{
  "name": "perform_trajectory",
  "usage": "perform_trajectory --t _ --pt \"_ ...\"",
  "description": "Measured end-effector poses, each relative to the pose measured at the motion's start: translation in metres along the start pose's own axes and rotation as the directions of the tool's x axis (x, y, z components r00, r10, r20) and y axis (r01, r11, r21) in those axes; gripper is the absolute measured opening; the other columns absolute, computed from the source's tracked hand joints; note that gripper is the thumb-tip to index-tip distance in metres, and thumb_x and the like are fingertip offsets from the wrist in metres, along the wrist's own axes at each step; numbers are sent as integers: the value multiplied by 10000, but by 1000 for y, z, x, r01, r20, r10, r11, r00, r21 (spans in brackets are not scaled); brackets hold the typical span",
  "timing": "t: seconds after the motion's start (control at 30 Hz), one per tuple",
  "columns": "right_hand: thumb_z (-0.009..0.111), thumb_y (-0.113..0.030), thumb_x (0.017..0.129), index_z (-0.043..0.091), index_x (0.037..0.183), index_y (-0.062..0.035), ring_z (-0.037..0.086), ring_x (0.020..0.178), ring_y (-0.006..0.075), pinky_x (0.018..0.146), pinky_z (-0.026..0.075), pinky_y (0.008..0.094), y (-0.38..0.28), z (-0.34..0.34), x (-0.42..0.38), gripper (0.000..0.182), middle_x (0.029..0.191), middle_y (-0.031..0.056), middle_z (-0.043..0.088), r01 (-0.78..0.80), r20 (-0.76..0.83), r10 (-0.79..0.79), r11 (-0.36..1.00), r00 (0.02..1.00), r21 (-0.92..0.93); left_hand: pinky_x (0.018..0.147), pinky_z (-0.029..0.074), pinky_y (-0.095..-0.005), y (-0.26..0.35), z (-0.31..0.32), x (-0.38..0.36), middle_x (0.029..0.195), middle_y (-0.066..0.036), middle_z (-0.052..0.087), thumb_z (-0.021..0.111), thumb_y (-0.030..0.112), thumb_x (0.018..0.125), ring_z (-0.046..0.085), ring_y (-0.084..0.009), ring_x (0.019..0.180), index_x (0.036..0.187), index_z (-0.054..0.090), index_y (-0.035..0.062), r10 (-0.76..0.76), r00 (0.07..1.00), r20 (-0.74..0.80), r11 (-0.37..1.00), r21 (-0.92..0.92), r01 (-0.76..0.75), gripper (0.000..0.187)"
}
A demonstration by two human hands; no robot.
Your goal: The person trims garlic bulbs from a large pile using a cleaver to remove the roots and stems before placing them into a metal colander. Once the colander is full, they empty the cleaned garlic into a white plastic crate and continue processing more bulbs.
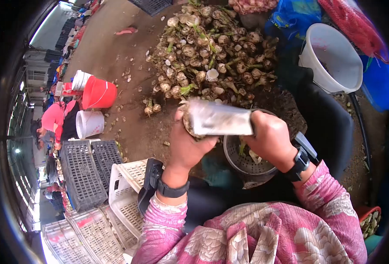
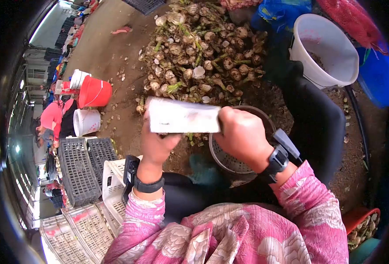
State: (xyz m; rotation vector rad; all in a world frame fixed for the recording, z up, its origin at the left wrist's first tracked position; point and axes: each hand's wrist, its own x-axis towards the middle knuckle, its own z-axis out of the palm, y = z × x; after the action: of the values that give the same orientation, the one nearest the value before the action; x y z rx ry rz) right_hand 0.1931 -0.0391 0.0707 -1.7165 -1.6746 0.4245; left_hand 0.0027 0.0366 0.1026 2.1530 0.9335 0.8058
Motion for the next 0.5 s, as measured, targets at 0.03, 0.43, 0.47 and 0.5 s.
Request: perform_trajectory --t 0.03,0.43,0.47,0.5 --pt "667 -177 602 513 706 -65 586 586 285 540 481 379 -6 5 -6 217 622 95 565 57 36 -56 997 998 -52 884 409 -336 0 4 -12 1029 -54 566 684 181 702 576 -192 896 1155 440 42 -1 1000 -2 999 -45 1 533" --pt "672 -256 577 525 692 -86 587 602 290 522 470 394 -30 26 -22 253 615 87 564 272 77 -269 962 960 -25 749 459 -288 20 -2 -52 897 -46 592 740 87 645 569 -119 825 1005 466 65 -305 922 239 355 -870 343 454" --pt "671 -255 583 528 694 -82 585 609 300 530 471 397 -24 33 -22 251 620 95 566 213 70 -210 977 975 -29 763 451 -282 13 0 -56 909 -42 582 741 71 641 563 -118 838 1011 453 66 -84 993 78 800 -590 114 468" --pt "675 -253 586 532 715 -75 584 629 308 551 472 401 -16 35 -20 262 641 109 571 238 59 -237 971 970 -7 777 442 -275 8 1 -58 921 -38 573 741 56 638 556 -117 851 1016 441 67 127 989 -76 951 -272 -144 483"
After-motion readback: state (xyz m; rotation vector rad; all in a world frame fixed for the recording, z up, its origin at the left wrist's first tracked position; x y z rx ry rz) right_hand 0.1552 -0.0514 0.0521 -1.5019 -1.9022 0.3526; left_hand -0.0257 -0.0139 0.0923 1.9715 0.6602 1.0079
